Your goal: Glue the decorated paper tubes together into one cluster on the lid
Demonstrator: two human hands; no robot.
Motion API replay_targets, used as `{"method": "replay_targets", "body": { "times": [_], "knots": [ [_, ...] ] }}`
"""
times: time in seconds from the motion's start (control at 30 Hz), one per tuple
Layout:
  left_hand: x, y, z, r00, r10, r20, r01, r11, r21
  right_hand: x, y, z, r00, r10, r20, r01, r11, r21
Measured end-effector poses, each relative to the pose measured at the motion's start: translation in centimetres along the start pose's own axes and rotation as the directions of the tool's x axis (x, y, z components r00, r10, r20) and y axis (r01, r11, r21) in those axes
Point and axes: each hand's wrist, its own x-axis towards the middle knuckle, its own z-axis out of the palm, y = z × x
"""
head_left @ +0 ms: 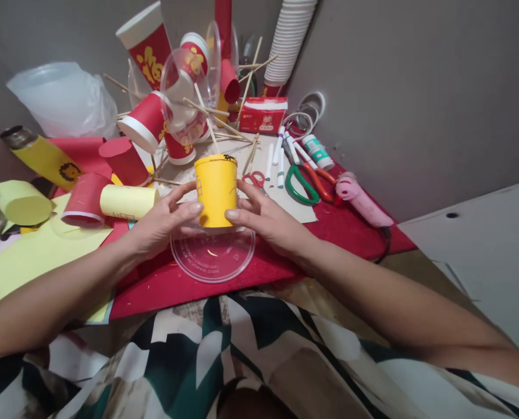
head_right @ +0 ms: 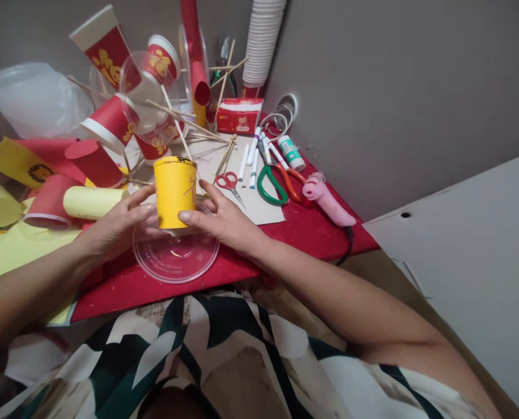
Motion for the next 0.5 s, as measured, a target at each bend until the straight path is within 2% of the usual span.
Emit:
{"method": "replay_targets", "body": {
  "times": [0.1,0.23,0.5],
  "knots": [
    [-0.17,0.13,0.13,1.0,0.007,0.016,-0.007,0.998,0.057,0.23,-0.16,0.18,0.997,-0.048,0.068,0.046,0.999,0.025],
    [-0.13,-0.05,0.09,1.0,0.003,0.011,-0.003,0.999,0.047,0.62,-0.14,0.39,0.987,-0.072,0.141,0.06,0.995,0.085],
    [-0.05,-0.4,-0.04,1.0,-0.008,0.016,0.008,0.999,0.053,0.93,0.53,0.51,0.987,-0.081,0.135,0.066,0.992,0.109]
  ]
}}
